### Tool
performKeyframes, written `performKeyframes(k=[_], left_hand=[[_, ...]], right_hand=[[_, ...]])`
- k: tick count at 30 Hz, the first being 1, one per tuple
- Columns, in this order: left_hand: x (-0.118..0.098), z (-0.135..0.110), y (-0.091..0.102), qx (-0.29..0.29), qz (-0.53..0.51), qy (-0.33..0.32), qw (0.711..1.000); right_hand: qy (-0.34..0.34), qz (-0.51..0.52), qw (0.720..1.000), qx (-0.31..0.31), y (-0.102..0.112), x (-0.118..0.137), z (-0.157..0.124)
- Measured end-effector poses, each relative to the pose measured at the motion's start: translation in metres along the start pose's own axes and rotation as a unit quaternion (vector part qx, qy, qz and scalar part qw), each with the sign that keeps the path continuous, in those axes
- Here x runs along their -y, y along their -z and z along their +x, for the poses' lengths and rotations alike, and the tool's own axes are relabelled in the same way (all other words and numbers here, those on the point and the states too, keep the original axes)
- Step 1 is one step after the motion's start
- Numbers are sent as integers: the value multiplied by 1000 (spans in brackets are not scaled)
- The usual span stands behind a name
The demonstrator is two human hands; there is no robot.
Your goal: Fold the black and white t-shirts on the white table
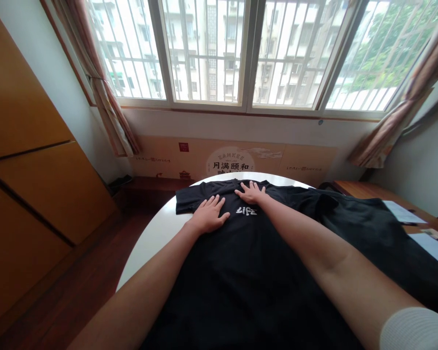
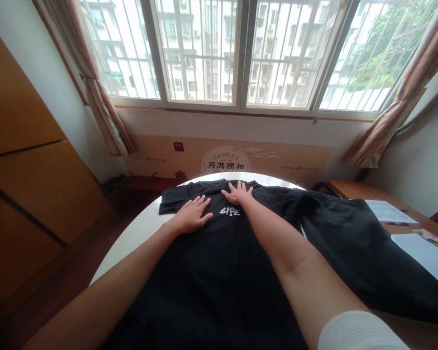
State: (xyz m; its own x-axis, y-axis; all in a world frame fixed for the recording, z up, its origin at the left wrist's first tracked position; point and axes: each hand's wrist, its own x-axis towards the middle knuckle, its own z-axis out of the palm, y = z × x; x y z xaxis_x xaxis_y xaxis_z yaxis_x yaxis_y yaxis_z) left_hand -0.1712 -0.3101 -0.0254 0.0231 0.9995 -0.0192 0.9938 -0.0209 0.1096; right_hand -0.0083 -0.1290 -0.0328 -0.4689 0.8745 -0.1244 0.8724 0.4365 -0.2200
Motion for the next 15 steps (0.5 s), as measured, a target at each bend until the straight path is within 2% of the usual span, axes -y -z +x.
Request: performKeyframes(k=[3, 6, 11, 13, 15], left_hand=[[0, 0, 0, -6, 2, 0, 1000], [0, 1, 1, -8, 7, 4, 1000], [2, 5, 0, 0, 6, 6, 1000], [2, 7, 0, -1, 9, 4, 1000], [2, 7, 0, -2, 12, 3, 1000]], right_hand=[[24, -15, 999, -15, 11, 0, -8], [61, -51, 996, -44, 36, -21, -34], [122, -116, 986, -14, 88, -109, -117], [140, -136, 981, -2, 99, -146, -152], [163, -160, 973, -22, 102, -173, -177]])
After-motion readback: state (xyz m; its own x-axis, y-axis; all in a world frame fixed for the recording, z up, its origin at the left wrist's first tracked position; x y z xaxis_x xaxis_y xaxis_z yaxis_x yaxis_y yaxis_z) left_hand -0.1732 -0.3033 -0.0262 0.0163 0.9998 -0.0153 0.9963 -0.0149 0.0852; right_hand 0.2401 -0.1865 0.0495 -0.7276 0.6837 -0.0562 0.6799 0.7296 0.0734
